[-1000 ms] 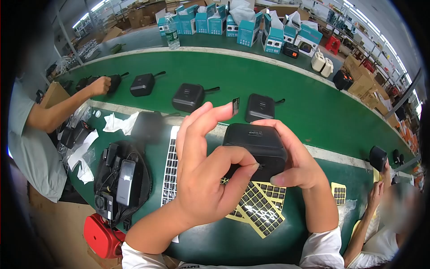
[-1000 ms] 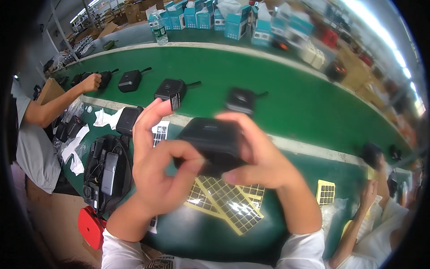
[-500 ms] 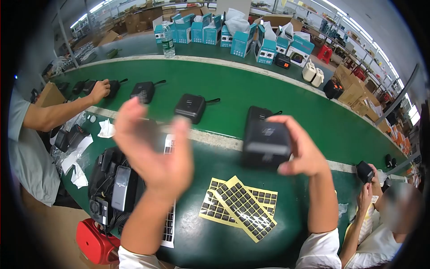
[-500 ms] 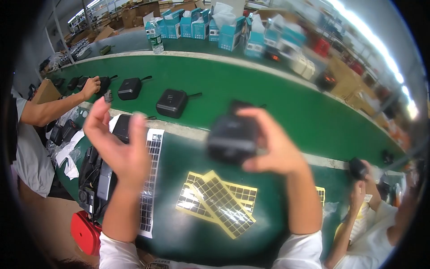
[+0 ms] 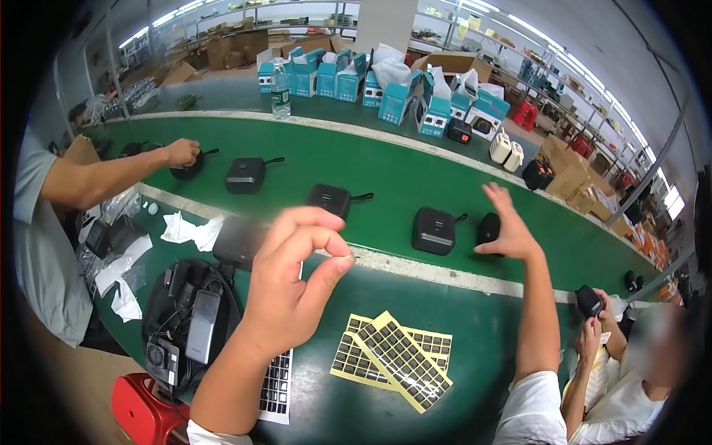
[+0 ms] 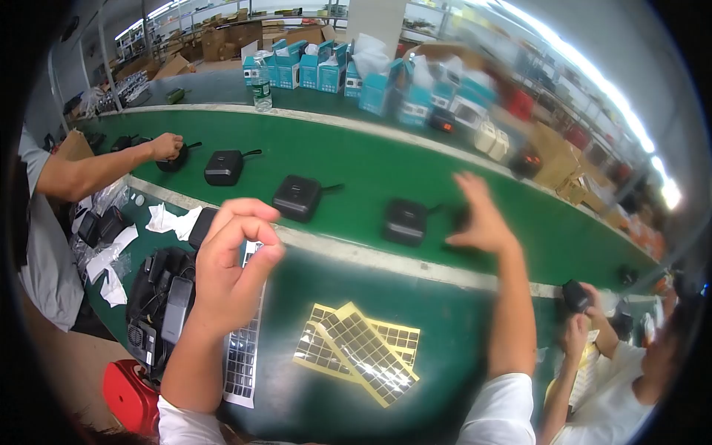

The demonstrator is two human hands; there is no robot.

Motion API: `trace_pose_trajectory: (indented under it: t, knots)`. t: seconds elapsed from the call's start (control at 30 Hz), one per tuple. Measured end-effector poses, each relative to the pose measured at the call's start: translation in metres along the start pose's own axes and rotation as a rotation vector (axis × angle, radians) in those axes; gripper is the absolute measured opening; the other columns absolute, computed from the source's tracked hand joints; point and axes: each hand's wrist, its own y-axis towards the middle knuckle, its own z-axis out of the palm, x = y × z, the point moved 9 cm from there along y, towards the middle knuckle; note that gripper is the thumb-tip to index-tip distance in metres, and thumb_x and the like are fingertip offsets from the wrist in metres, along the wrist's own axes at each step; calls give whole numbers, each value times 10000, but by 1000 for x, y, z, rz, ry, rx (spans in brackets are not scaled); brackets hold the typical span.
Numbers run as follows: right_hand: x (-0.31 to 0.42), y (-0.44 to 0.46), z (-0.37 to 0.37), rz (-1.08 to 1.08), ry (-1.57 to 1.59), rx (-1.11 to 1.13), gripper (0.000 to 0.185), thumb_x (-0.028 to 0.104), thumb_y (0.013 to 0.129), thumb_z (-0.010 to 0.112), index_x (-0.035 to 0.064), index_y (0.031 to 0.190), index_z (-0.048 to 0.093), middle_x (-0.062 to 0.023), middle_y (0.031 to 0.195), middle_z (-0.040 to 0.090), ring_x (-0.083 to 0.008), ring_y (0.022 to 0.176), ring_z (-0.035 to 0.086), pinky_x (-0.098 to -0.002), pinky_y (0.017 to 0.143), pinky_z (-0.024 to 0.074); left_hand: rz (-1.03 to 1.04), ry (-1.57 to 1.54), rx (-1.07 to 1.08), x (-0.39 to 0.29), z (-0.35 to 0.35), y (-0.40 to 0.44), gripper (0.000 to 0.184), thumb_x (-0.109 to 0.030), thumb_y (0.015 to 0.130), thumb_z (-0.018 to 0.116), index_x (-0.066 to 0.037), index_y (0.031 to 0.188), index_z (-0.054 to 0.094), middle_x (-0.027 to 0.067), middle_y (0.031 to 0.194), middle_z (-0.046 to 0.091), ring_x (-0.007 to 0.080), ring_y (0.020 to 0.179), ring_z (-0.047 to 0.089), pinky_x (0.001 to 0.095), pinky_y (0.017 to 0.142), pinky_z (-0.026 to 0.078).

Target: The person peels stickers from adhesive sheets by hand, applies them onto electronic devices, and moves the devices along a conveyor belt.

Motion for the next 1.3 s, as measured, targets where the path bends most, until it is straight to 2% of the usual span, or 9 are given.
trace_pose_trajectory:
  t: [0.03, 0.1, 0.17, 0.23, 0.33, 0.5, 0.7, 0.97, 1.3]
  knots:
    - [35, 3, 4, -215, 138, -26, 1291, 192, 527, 976, 151, 1629, 305, -230, 1673, 293, -426, 1582, 157, -492, 1281, 196, 18, 35, -38, -2, -4, 0, 75, -70, 890, 735, -33, 932, 686, 145, 1150, 642, 270, 1045, 638, 362, 935, 490]
    - [36, 14, 52, -65, 252, 173, 1249, 186, 563, 985, 154, 1622, 323, -215, 1656, 341, -409, 1588, 146, -468, 1282, 197, -1, 77, 13, -1, -3, -1, 70, -89, 901, 727, -39, 940, 698, 170, 1257, 585, 296, 1131, 605, 393, 1002, 466]
    - [41, 22, 72, -130, 397, 101, 1114, 152, 566, 968, 105, 1536, 423, -146, 1456, 549, -334, 1430, 450, -407, 1205, 338, 52, -18, -18, -2, -5, 1, 63, -95, 915, 712, -50, 959, 712, 169, 1289, 583, 297, 1185, 578, 410, 1048, 443]
    - [54, 22, 72, -102, 624, 29, 994, 96, 571, 934, 98, 1453, 476, -73, 1325, 560, -236, 1268, 529, -353, 1140, 388, 15, -40, 79, 3, 3, -1, 58, -115, 915, 723, -67, 948, 720, 183, 1395, 558, 317, 1263, 537, 441, 1104, 394]
    - [79, 21, 72, -175, 838, -160, 920, 77, 590, 900, 96, 1412, 488, -39, 1287, 526, -186, 1223, 528, -318, 1114, 389, 42, -40, 109, 2, 17, -5, 103, -151, 892, 766, -75, 937, 714, 213, 1453, 531, 369, 1324, 508, 470, 1121, 373]
    - [207, -21, 57, -204, 1477, 136, 989, 62, 623, 909, 125, 1451, 373, -87, 1335, 508, -238, 1306, 513, -386, 1121, 413, 12, 2, 119, 0, 34, -7, 111, -160, 887, 775, -86, 928, 703, 217, 1485, 499, 427, 1374, 453, 514, 1136, 356]
    - [238, -49, 56, -174, 1581, 181, 1030, 20, 606, 914, 123, 1463, 352, -107, 1390, 473, -261, 1344, 491, -404, 1142, 396, 4, 132, 126, -18, 29, -11, 90, -120, 869, 764, -74, 885, 688, 246, 1510, 479, 444, 1410, 433, 531, 1170, 322]
    - [238, -55, 67, -98, 1713, 204, 1029, 320, 685, 938, 107, 1492, 337, -124, 1395, 483, -270, 1346, 488, -399, 1148, 370, 68, 217, 124, -28, 28, -10, 82, -85, 837, 764, -57, 863, 691, 268, 1522, 478, 437, 1438, 423, 528, 1202, 285]
    - [238, -57, 66, -87, 1681, 169, 1069, 462, 686, 941, 97, 1494, 344, -133, 1427, 446, -268, 1381, 439, -400, 1170, 330, 108, 256, 105, -34, 26, -9, 110, -67, 803, 780, -61, 870, 693, 276, 1505, 488, 453, 1435, 420, 554, 1210, 269]
